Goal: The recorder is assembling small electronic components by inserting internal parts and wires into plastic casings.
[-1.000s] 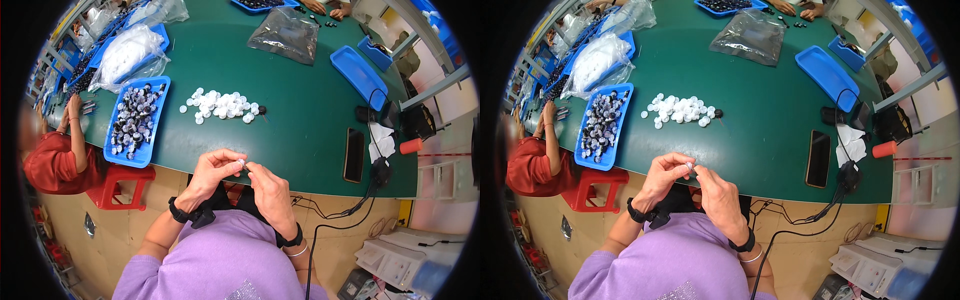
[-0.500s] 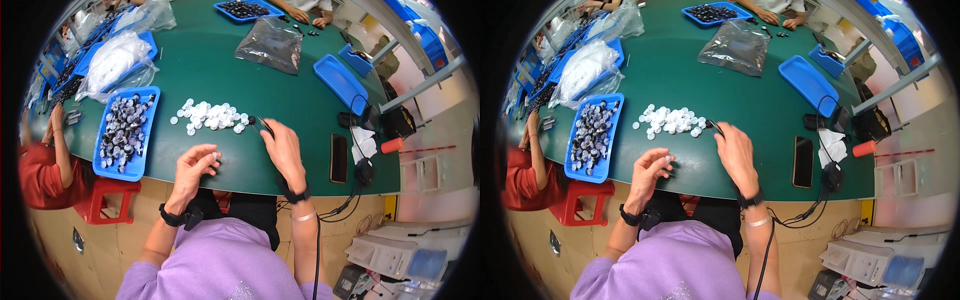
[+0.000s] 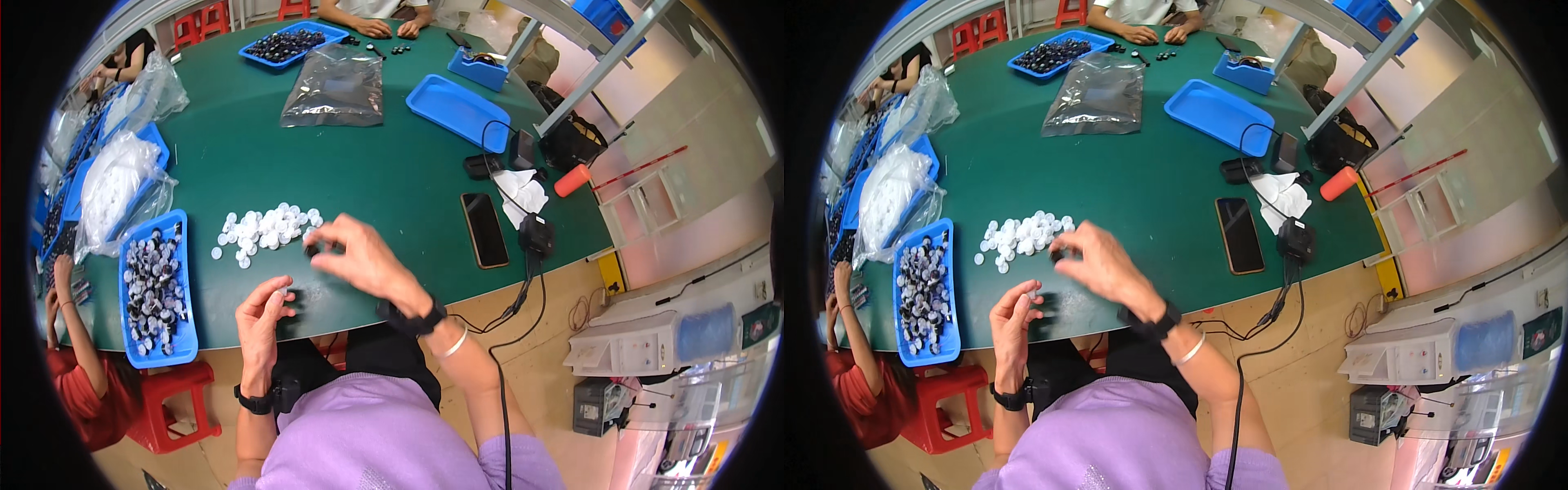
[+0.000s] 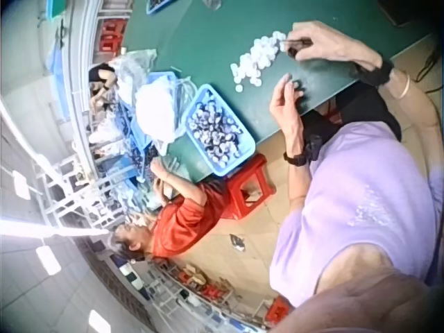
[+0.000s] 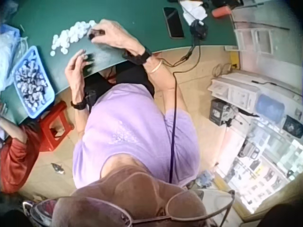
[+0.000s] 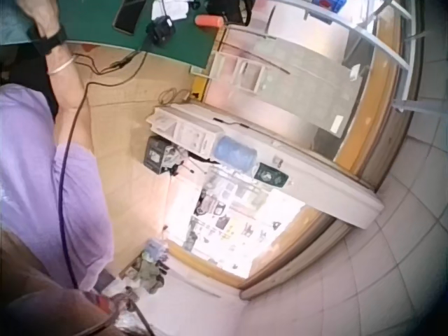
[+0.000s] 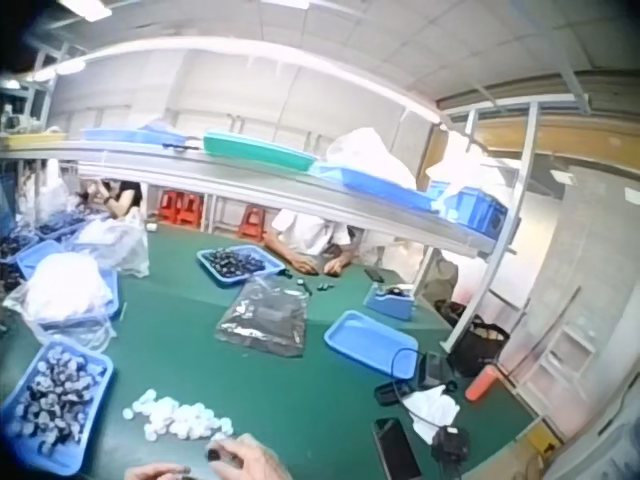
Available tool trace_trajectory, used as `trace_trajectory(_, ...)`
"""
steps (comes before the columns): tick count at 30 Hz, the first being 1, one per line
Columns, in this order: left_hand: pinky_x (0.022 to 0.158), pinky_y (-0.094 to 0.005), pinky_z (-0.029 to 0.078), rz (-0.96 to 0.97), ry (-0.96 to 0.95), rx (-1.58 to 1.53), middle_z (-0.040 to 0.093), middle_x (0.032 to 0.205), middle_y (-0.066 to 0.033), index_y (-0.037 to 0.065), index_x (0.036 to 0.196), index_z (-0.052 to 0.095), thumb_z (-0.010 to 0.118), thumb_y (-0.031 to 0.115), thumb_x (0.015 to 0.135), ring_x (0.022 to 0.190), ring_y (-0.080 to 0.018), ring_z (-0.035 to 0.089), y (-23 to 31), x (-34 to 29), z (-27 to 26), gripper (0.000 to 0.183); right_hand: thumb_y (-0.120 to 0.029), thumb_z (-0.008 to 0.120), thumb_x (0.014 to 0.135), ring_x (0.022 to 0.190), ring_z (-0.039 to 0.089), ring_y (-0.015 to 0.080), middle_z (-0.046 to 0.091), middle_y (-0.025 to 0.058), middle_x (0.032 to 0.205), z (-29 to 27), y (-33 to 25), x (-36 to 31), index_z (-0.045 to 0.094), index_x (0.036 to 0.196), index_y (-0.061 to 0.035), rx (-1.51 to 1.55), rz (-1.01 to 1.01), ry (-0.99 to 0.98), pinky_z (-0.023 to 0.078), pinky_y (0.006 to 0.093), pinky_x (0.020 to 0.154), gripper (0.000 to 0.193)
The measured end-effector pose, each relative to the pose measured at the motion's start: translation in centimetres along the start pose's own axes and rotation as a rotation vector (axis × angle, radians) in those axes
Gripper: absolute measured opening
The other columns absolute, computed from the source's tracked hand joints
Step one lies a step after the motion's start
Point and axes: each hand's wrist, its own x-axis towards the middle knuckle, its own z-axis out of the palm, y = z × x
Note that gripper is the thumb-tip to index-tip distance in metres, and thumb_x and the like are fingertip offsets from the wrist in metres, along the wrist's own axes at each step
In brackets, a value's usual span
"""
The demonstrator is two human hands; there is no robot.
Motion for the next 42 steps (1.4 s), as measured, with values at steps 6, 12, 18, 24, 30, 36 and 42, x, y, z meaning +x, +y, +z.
trace_trajectory(6,0.067,-0.0272,0.052,0.091,-0.226,0.038,0.059,0.112,-0.0124,0.0,0.104,0.067,0.063,0.007,0.087,0.085,-0.0155,0.059,-0.2,-0.2,0.9,0.019,-0.011,0.074,0.079,0.069,0.041,0.0051,0.044,-0.0047,0.077,2.8,-0.8,-5.3,0.067,0.104,-0.0066,0.593,0.15,0.007,0.034,0.0226,0.06,0.026)
trace_trajectory(12,0.064,-0.025,0.051,0.122,-0.197,0.114,0.061,0.108,-0.0119,-0.001,0.099,0.069,0.065,0.006,0.086,0.08,-0.0148,0.059,0.2,-1.0,2.0,0.016,-0.006,0.065,0.087,0.07,0.054,0.0069,0.054,-0.0014,0.083,3.7,-0.7,-6.4,0.063,0.109,-0.0025,0.963,0.149,-0.048,0.043,0.0208,0.061,0.023)
trace_trajectory(18,0.063,-0.0248,0.05,0.007,-0.237,0.043,0.062,0.099,-0.0091,-0.001,0.094,0.068,0.066,0.008,0.085,0.077,-0.0137,0.058,-0.2,-1.5,1.3,0.013,-0.009,0.066,0.086,0.069,0.052,0.0087,0.052,-0.0017,0.078,3.4,-1.5,-6.6,0.061,0.104,-0.0002,1.085,0.106,-0.043,0.048,0.0237,0.066,0.02)
trace_trajectory(24,0.062,-0.0232,0.048,0.101,-0.235,0.332,0.061,0.095,-0.008,-0.001,0.088,0.067,0.064,0.005,0.085,0.076,-0.0117,0.057,0.7,-1.9,2.0,0.008,-0.017,0.069,0.08,0.072,0.057,0.0245,0.056,0.0098,0.083,2.3,-1.6,-6.6,0.059,0.093,-0.0022,0.392,-0.053,0.014,0.048,0.0348,0.067,0.023)
trace_trajectory(30,0.064,-0.0236,0.049,0.131,-0.219,0.563,0.062,0.093,-0.0081,0.001,0.086,0.067,0.066,0.002,0.079,0.078,-0.0135,0.059,0.5,-2.1,1.4,0.007,-0.012,0.063,0.08,0.077,0.06,0.0339,0.056,0.0148,0.09,2.4,-2.4,-7.4,0.058,0.088,-0.0022,0.037,0.003,-0.086,0.049,0.0409,0.067,0.014)
trace_trajectory(36,0.065,-0.025,0.05,0.109,-0.223,0.617,0.064,0.089,-0.0085,0.002,0.081,0.068,0.067,0.006,0.078,0.079,-0.0145,0.06,0.8,-2.0,0.6,0.005,-0.009,0.063,0.079,0.07,0.059,0.0299,0.057,0.0128,0.085,2.7,-1.9,-7.7,0.063,0.088,-0.0057,-0.027,-0.024,-0.064,0.049,0.0377,0.063,0.009)
trace_trajectory(42,0.063,-0.021,0.05,-0.255,-0.026,-0.162,0.064,0.108,-0.0156,-0.001,0.114,0.06,0.061,0.011,0.089,0.078,-0.013,0.061,3.1,-1.6,-0.7,0.027,0.001,0.065,0.079,0.066,0.051,0.0082,0.056,0.0032,0.075,0.9,-1.5,-8.0,0.059,0.08,0.0001,0.394,0.354,0.055,0.042,0.0235,0.059,0.006)
